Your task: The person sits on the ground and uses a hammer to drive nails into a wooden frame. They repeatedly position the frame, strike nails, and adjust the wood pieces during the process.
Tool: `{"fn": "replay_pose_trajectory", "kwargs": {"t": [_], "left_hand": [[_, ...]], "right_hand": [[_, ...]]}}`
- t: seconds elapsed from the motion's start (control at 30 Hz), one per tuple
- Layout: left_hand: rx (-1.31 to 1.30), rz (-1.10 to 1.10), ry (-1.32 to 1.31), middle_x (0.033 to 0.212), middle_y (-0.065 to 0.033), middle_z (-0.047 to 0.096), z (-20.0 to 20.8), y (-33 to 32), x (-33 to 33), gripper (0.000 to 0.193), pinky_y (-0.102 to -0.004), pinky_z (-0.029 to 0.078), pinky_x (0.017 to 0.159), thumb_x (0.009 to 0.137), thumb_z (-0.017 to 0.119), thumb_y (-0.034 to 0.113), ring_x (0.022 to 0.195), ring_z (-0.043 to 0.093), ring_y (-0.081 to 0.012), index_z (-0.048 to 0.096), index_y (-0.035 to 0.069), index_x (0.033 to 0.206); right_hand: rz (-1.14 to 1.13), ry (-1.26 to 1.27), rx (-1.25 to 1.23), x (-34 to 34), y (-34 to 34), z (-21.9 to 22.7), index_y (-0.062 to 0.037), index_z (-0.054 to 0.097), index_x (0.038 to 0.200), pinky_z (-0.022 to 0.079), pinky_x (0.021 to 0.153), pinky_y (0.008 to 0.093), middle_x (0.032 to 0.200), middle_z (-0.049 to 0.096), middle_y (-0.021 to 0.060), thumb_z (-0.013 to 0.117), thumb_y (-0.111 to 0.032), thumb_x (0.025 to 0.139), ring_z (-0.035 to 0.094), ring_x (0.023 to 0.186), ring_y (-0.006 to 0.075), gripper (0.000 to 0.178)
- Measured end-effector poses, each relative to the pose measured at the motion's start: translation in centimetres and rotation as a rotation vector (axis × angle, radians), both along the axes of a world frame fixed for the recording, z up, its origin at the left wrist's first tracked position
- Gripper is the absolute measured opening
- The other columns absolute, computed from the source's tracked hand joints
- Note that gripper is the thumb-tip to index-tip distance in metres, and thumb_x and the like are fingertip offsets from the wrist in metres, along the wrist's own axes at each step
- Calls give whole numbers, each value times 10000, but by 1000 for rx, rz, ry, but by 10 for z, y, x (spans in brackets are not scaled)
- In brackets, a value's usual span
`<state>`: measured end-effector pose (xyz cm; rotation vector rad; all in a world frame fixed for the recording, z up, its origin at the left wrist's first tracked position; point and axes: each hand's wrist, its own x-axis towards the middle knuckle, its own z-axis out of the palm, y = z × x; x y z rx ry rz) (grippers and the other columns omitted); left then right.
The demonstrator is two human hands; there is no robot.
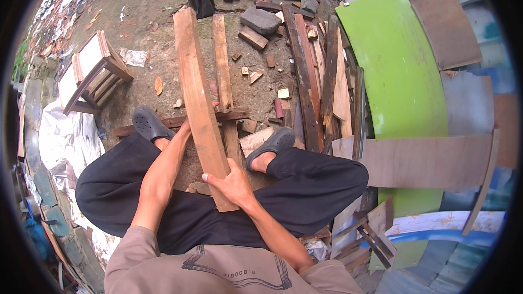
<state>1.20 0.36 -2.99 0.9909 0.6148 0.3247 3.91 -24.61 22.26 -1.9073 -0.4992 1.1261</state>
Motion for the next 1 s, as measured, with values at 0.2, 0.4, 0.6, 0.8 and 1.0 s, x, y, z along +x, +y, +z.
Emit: {"fn": "replay_pose_trajectory", "kwargs": {"t": [0.2,0.4,0.6,0.8,1.0], "left_hand": [[78,-9,194,1133,-37,690,32,-16,11,247,-292,475,914,923,627,249,1034,602,-132,696,59,1065],[-199,147,168,1265,-69,635,45,-31,9,234,-401,467,938,918,571,242,1087,582,-182,546,121,1117],[-279,188,201,1237,-107,646,67,-29,-8,205,-435,491,932,898,582,263,1103,595,-212,546,151,1065],[-391,147,301,1132,-137,695,92,-27,-7,222,-387,600,779,908,558,260,923,696,-214,570,94,1055],[-453,121,343,1090,-146,712,102,-24,0,219,-385,615,722,892,570,254,775,716,-223,553,95,1042]], "right_hand": [[-179,-158,-130,91,-16,-31,53,578,1173,543,827,368,1019,707,206,832,-343,731,701,916,275,645],[-199,-511,-393,179,-30,-107,75,603,1081,544,793,422,965,698,264,827,-370,693,703,898,355,631],[-173,-515,-489,195,-30,-172,43,615,1102,514,879,432,1035,693,254,801,-393,706,676,996,379,618],[-164,-366,-442,178,-17,-207,22,582,1232,500,924,406,1090,691,226,771,-340,753,659,1061,353,630],[-198,-266,-76,194,7,-188,-4,567,1285,543,789,353,1048,707,143,622,-275,935,692,914,218,446]]}}
